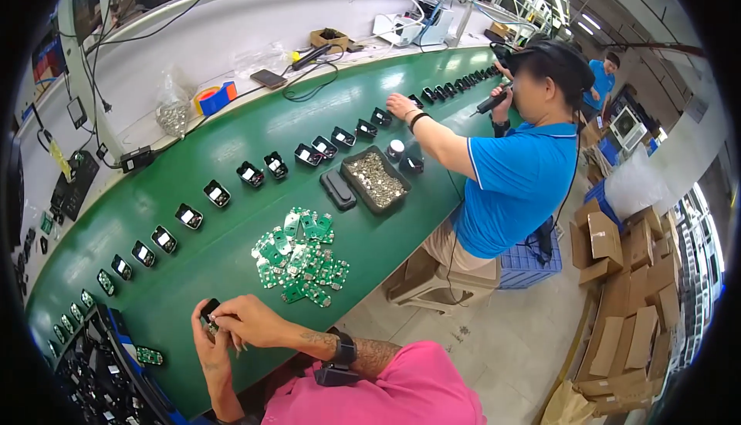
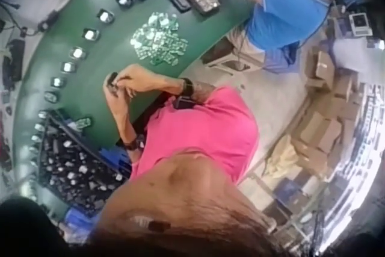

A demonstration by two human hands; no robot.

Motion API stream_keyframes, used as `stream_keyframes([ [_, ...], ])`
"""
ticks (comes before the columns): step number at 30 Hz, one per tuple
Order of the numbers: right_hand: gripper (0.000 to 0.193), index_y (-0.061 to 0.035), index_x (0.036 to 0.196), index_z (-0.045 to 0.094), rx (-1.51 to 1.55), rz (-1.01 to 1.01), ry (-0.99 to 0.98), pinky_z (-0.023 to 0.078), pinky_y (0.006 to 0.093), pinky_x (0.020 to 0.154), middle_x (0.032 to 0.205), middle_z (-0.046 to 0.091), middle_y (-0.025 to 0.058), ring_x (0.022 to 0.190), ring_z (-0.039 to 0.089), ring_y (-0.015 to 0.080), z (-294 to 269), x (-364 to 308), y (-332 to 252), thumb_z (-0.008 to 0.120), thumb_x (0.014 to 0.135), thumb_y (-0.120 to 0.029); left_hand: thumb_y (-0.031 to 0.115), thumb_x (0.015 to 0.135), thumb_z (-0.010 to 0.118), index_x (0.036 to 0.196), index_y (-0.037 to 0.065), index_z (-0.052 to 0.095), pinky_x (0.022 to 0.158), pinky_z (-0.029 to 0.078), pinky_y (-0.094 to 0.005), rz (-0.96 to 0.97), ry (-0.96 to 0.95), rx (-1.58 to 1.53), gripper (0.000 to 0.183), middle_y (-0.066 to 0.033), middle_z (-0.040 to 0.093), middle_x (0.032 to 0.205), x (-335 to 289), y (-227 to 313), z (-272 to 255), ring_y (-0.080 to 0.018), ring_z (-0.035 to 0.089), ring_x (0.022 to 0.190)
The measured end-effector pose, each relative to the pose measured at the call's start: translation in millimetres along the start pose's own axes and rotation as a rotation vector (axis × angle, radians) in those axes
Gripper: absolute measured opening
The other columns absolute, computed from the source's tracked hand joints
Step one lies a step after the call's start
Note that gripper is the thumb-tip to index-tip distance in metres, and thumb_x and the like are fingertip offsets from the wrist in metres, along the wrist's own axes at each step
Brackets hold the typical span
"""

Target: The person picks up a circuit board and a black plastic housing, fits the board into the housing by hand, and places the assembled unit onto the green conveyor belt. This process is repeated for several units throughout the video.

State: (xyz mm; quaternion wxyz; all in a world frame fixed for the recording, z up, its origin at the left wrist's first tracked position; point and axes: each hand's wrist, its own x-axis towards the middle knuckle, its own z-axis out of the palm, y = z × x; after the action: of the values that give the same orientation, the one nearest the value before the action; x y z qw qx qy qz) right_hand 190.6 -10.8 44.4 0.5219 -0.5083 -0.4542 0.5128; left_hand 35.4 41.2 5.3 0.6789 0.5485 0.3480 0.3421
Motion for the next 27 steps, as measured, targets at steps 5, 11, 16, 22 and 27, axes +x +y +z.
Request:
stream_keyframes([
  [5,0.021,0.0077,0.097,0.067,0.151,-0.024,0.076,0.051,0.0255,0.05,0.072,0.068,0.008,0.057,0.065,0.0107,3,-1,8,0.059,0.098,-0.011,0.01,0.097,0.063,0.144,0.005,0.037,0.072,0.048,-0.0222,0.029,0.022,-0.012,0.054,-0.0066,0.06,0.107,-2,9,10,-0.0105,0.058,0.087],
  [11,0.022,0.0066,0.093,0.069,0.471,0.108,0.052,0.053,0.0242,0.055,0.077,0.07,0.0061,0.065,0.066,0.0099,22,6,19,0.064,0.095,-0.014,0.013,0.097,0.063,0.144,0.007,0.038,0.068,0.049,-0.0217,0.081,0.126,-0.008,0.054,-0.0077,0.061,0.113,-6,3,3,-0.011,0.058,0.085],
  [16,0.017,0.0041,0.104,0.071,-0.004,0.053,0.216,0.052,0.0229,0.057,0.081,0.071,0.0063,0.066,0.065,0.0084,14,-6,-12,0.06,0.097,-0.006,0.002,0.093,0.06,0.143,0.005,0.038,0.077,0.055,-0.0252,0.248,0.11,0.193,0.056,-0.0142,0.058,0.129,8,14,8,-0.0162,0.061,0.105],
  [22,0.004,0.002,0.091,0.067,-0.454,-0.364,0.183,0.044,0.0303,0.05,0.078,0.064,0.0103,0.059,0.059,0.0184,8,-6,-29,0.064,0.091,-0.001,-0.005,0.093,0.056,0.148,0.004,0.031,0.07,0.055,-0.0239,0.11,0.122,0.011,0.061,-0.0134,0.054,0.134,-19,42,8,-0.0156,0.06,0.108],
  [27,0.004,0.0007,0.085,0.064,-0.595,-0.306,-0.045,0.04,0.0331,0.052,0.071,0.058,0.0086,0.057,0.055,0.0206,1,-2,-51,0.067,0.087,-0.002,-0.004,0.093,0.056,0.149,0.003,0.032,0.084,0.055,-0.0299,0.245,0.093,0.203,0.062,-0.0141,0.056,0.127,-25,48,3,-0.0161,0.06,0.109],
])
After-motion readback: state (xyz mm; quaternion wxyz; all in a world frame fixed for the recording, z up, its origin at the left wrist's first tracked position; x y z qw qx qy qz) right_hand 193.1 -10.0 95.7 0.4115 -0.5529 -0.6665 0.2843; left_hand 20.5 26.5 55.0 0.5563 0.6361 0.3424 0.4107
